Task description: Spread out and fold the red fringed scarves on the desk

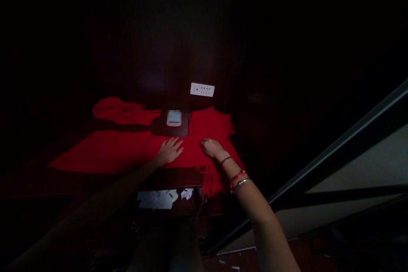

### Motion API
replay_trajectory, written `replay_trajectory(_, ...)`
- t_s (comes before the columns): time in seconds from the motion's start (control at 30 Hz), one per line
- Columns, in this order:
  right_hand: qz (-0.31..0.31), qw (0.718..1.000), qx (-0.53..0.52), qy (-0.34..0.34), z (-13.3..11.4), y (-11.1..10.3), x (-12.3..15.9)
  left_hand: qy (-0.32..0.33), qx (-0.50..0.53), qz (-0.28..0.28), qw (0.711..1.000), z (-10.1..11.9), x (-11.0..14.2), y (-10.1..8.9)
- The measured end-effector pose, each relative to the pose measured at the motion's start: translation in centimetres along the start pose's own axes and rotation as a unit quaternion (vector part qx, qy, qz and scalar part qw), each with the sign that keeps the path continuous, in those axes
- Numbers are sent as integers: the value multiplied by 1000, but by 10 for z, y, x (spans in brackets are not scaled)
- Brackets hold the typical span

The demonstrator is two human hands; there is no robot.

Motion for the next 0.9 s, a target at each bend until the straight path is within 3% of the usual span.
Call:
replay_trajectory(0.1,-4,997,23,70,23,2,17,3,-3,-3,1000,0,0,0)
replay_trajectory(0.23,19,993,43,112,48,-9,37,4,-5,-11,1000,0,-1,2)
replay_trajectory(0.3,36,995,39,87,39,-13,40,4,-5,-8,1000,0,-1,2)
replay_trajectory(0.4,41,998,5,-47,3,-8,38,5,-3,-6,1000,1,-1,2)
replay_trajectory(0.47,26,994,-2,-102,-13,-1,37,5,-3,-10,1000,0,-1,2)
replay_trajectory(0.53,3,997,17,-72,-8,4,38,4,-3,-19,1000,-1,-1,2)
replay_trajectory(0.63,-19,998,51,20,21,2,48,3,-5,-21,1000,-2,0,1)
replay_trajectory(0.73,-3,995,72,68,39,-8,61,2,-17,-2,1000,0,1,-3)
replay_trajectory(0.8,17,995,73,59,32,-14,64,11,-39,20,999,3,4,-8)
replay_trajectory(0.9,46,998,34,-24,-4,-16,54,25,-70,57,996,-4,8,-26)
Point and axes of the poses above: each hand's wrist, its own x-axis away from the middle knuckle, its own y-axis out of the palm, z = x × y, the point moved 6 cm from there along -x, towards the middle knuckle, and after that the axes turned 14 degrees about -x, right-handed, at the moved point
